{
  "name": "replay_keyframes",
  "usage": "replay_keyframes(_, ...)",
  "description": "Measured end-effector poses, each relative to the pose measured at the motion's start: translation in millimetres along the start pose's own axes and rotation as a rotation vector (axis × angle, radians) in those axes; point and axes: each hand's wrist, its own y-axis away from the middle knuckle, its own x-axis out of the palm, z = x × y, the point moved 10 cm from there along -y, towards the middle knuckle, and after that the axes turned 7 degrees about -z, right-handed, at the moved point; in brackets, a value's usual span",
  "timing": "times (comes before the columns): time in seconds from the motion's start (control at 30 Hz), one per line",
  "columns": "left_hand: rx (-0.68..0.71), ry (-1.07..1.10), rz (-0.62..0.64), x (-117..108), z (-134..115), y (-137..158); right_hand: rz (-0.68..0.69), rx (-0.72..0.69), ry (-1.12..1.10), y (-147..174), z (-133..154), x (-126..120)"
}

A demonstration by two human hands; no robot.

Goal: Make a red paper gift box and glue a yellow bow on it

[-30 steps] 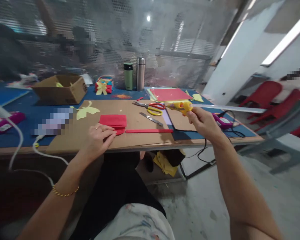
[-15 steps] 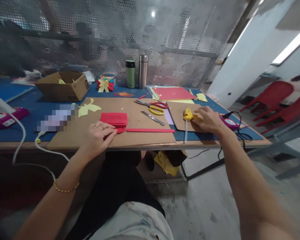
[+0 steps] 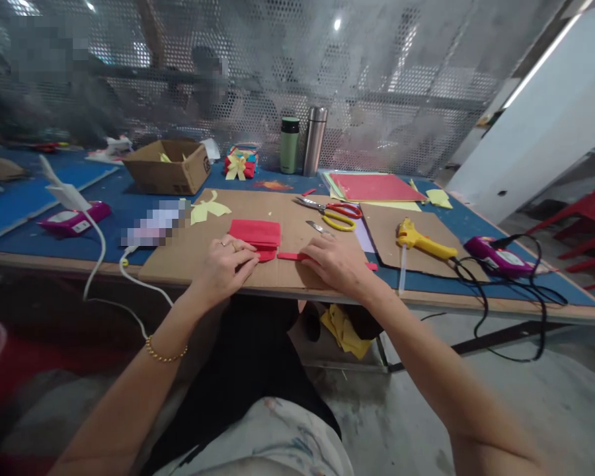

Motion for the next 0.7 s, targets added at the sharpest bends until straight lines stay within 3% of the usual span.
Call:
replay_keyframes(0.2, -0.01, -0.023, 0.036, 2, -2, 0, -0.023, -0.044, 0.114, 2, 4, -1)
replay_keyframes(0.47, 0.016, -0.022, 0.041, 2, -7, -1, -0.296, -0.167, 0.153, -4, 25, -18)
replay_keyframes(0.7, 0.035, -0.047, 0.089, 1, -11, -4, -0.208, -0.182, 0.166, -16, 35, -11)
